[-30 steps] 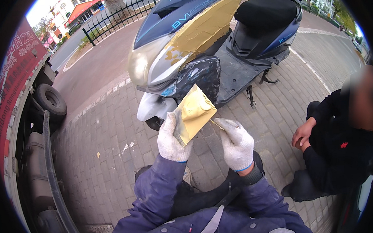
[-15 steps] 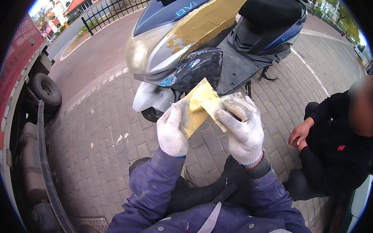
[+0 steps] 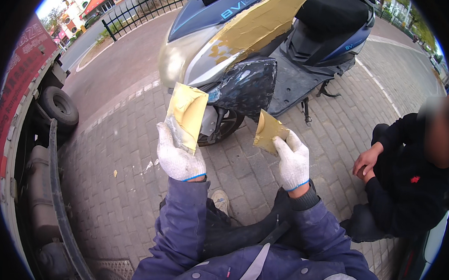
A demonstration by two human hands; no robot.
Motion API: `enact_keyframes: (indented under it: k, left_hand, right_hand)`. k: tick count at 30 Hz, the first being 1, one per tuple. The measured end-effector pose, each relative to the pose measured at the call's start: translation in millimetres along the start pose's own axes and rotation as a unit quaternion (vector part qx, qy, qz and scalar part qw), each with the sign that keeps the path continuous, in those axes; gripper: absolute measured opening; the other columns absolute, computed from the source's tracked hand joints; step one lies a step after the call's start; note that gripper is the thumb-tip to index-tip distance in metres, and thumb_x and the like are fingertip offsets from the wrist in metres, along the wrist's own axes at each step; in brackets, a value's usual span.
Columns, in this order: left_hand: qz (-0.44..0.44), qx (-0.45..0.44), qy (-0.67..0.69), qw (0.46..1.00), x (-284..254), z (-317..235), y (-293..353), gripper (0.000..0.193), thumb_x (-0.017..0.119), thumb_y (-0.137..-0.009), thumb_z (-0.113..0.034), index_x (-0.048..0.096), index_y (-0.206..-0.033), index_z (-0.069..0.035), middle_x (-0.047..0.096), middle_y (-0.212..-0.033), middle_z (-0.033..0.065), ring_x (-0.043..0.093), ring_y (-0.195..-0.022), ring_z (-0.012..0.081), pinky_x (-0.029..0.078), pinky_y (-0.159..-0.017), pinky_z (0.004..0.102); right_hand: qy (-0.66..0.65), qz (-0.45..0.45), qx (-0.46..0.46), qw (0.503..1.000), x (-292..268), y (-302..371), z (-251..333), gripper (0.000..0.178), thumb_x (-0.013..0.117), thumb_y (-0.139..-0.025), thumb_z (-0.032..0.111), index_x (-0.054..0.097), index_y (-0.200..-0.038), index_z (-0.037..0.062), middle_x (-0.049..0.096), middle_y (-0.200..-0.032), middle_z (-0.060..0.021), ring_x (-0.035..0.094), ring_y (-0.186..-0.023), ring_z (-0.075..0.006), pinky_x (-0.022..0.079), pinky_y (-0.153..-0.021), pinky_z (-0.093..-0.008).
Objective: The person applies a yellow body filler to the front fairing of a scooter using a spreader, smoothing the material over a damaged area. They repeatedly scrape and spread the filler to even out the surface.
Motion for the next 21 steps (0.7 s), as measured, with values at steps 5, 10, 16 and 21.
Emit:
enact_keyframes:
  k: [5, 10, 16, 21]
  left_hand:
    - [-0.004, -0.011, -0.005, 1.000, -3.3, -2.8, 4.2, 0.055, 0.048, -0.120, -0.038, 0.055, -0.153, 0.006, 0.067, -0.150, 0.0178, 0.068, -0.133, 0.0294, 0.055, -0.112, 0.0427]
    - [-0.034, -0.015, 0.013, 0.999, -12.4, -10.7, 5.7, 0.055, 0.047, -0.120, -0.038, 0.054, -0.154, 0.006, 0.067, -0.150, 0.0187, 0.069, -0.133, 0.0296, 0.056, -0.111, 0.0437]
    - [-0.014, -0.007, 0.042, 0.999, -15.2, -14.0, 1.0, 0.055, 0.045, -0.120, -0.038, 0.055, -0.153, 0.006, 0.068, -0.147, 0.0196, 0.071, -0.128, 0.0310, 0.059, -0.108, 0.0446]
    - [-0.024, -0.014, 0.076, 0.997, -17.0, -13.7, -1.4, 0.054, 0.047, -0.120, -0.037, 0.055, -0.153, 0.005, 0.068, -0.147, 0.0199, 0.072, -0.128, 0.0321, 0.059, -0.107, 0.0445]
  right_hand:
    - [-0.376, 0.015, 0.090, 0.922, 29.3, -24.1, -23.5, 0.047, 0.055, -0.110, 0.009, 0.053, -0.156, -0.0044, 0.067, -0.145, -0.0133, 0.068, -0.129, -0.0258, 0.052, -0.116, -0.0423]
    - [-0.263, 0.007, 0.058, 0.963, 32.9, -32.4, 0.6, 0.042, 0.058, -0.111, 0.009, 0.059, -0.150, -0.0048, 0.071, -0.137, -0.0110, 0.071, -0.122, -0.0243, 0.057, -0.108, -0.0381]
    - [0.463, 0.099, -0.552, 0.687, 80.0, -25.4, 139.7, 0.038, 0.074, -0.078, 0.001, 0.080, -0.116, 0.0068, 0.077, -0.117, -0.0128, 0.071, -0.111, -0.0374, 0.054, -0.099, -0.0506]
    - [0.537, 0.190, -0.573, 0.589, 113.1, -50.2, 137.5, 0.037, 0.074, -0.078, 0.005, 0.077, -0.114, 0.0102, 0.076, -0.112, -0.0106, 0.071, -0.114, -0.0353, 0.053, -0.104, -0.0508]
Point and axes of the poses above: each hand's wrist, its own y-axis away from the middle knuckle, its own x-axis out of the palm, z = x × y, the point moved 10 cm from there along -y, towards the middle knuckle
